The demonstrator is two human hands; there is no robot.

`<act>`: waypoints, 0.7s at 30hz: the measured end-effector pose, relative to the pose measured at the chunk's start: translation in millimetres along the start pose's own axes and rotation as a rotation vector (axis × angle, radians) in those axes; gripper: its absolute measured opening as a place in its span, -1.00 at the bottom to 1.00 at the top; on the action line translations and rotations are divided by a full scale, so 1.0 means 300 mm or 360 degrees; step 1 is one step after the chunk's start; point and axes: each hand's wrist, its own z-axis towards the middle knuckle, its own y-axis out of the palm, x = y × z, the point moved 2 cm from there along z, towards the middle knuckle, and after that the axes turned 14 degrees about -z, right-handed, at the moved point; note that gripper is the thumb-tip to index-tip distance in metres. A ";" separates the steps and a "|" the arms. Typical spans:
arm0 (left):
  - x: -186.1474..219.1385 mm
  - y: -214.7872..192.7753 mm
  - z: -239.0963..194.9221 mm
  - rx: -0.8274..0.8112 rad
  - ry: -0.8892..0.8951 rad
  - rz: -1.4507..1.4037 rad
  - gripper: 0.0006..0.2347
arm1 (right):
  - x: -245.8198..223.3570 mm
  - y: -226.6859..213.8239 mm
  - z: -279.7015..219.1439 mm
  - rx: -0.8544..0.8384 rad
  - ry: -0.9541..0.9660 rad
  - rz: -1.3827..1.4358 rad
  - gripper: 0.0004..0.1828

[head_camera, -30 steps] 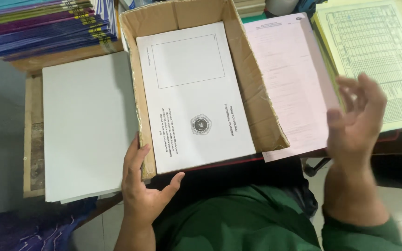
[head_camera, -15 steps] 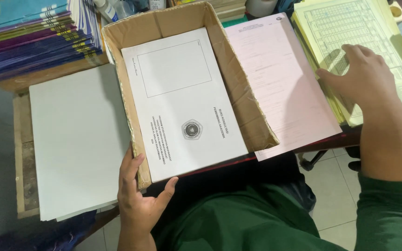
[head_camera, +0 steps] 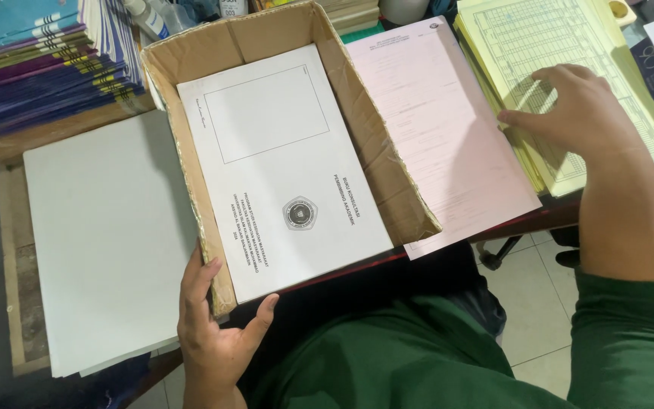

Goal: Sorting and organizing various printed forms into a cardboard box and separate stacks

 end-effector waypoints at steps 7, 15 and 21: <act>0.003 -0.002 -0.002 -0.0009 0.0005 0.0029 -0.35 | 0.020 0.050 0.017 0.0094 -0.0035 -0.0076 -0.14; -0.001 -0.001 -0.007 -0.0003 0.0003 0.0019 -0.33 | -0.029 -0.015 -0.033 -0.0015 0.0036 0.0082 -0.24; 0.002 -0.003 -0.004 -0.0019 0.0004 0.0019 -0.37 | -0.016 -0.020 -0.028 -0.0075 0.0048 0.0057 -0.27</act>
